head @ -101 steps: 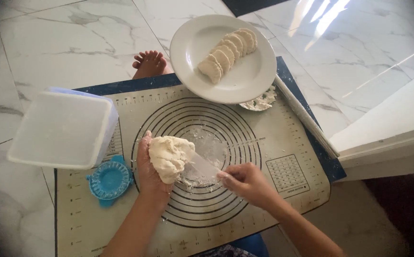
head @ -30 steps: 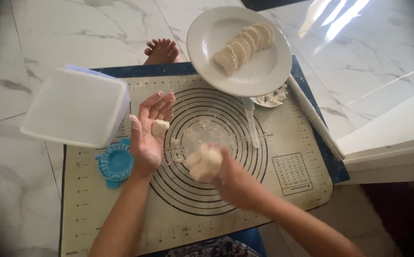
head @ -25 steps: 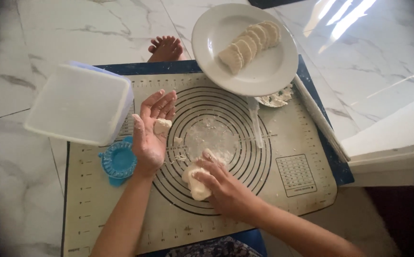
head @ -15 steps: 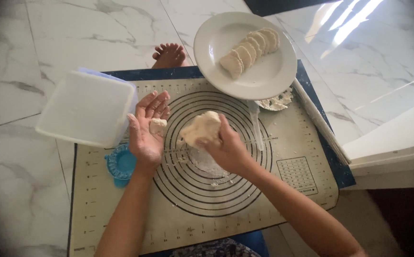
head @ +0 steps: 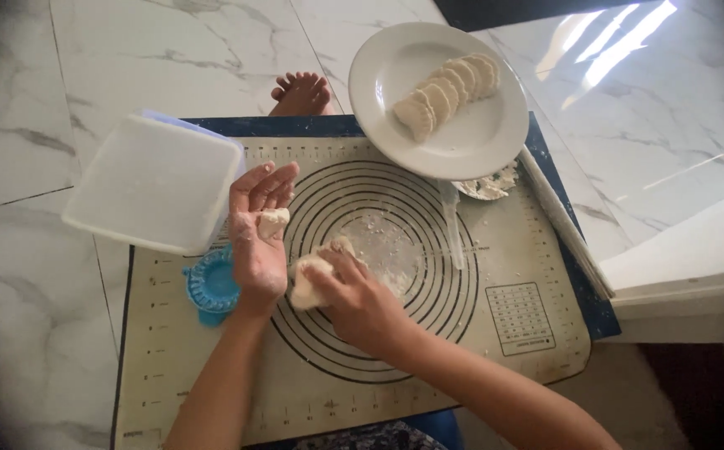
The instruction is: Kneading and shaping dough by hand on a silicone pastry mat.
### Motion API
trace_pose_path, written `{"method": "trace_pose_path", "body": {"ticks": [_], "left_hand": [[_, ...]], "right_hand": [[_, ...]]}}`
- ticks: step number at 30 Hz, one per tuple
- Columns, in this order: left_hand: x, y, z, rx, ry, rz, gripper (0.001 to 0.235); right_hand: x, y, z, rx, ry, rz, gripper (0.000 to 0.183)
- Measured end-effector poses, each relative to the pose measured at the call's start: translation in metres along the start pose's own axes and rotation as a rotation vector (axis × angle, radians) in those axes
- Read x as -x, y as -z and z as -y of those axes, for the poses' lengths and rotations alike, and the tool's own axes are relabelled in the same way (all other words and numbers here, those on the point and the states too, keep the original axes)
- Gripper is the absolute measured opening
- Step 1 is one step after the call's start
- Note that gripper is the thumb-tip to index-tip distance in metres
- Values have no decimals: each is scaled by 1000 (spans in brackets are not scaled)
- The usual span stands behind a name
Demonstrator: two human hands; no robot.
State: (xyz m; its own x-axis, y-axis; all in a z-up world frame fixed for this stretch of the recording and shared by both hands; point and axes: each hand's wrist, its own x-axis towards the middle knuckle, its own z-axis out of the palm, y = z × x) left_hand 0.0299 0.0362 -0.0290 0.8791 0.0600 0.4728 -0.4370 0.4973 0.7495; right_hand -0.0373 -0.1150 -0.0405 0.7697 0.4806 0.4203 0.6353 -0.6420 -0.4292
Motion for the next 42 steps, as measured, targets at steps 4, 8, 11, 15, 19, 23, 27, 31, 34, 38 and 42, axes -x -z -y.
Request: {"method": "trace_pose_path", "body": {"ticks": [4, 8, 11, 15, 19, 23, 27, 31, 34, 38, 42], "left_hand": [[0, -6, -4, -79, -61, -20, 69], [-4, -1, -5, 41, -66, -48, 73], [-8, 1, -12, 87, -72, -62, 73], [-12, 4, -25, 77, -91, -46, 72], [-13, 7, -27, 91, -94, -29, 73], [-13, 6, -26, 100, -116, -59, 73], [-14, 7, -30, 69, -120, -109, 70], [-14, 8, -29, 75, -119, -141, 71], [-13, 9, -30, 95, -148, -125, 71], [-12, 6, -29, 79, -127, -94, 70], [-10, 3, -23, 131, -94, -50, 70]], "right_hand": [[-26, 15, -12, -92, -20, -6, 31], [-50, 39, -11, -346, -398, -21, 39], [-47, 29, -13, -248, -209, -4, 35], [-18, 15, -17, -135, 63, 45, 45], [-32, 24, -31, -234, 39, 123, 38], [-68, 33, -29, -294, -88, 70, 34], [-97, -18, -45, -290, -10, -27, 46], [-85, -2, -29, -258, 123, 81, 32], [-65, 31, -22, -275, 103, 239, 35], [-34, 72, -32, -344, 29, 340, 33], [25, 95, -57, -374, -45, 317, 35]]}}
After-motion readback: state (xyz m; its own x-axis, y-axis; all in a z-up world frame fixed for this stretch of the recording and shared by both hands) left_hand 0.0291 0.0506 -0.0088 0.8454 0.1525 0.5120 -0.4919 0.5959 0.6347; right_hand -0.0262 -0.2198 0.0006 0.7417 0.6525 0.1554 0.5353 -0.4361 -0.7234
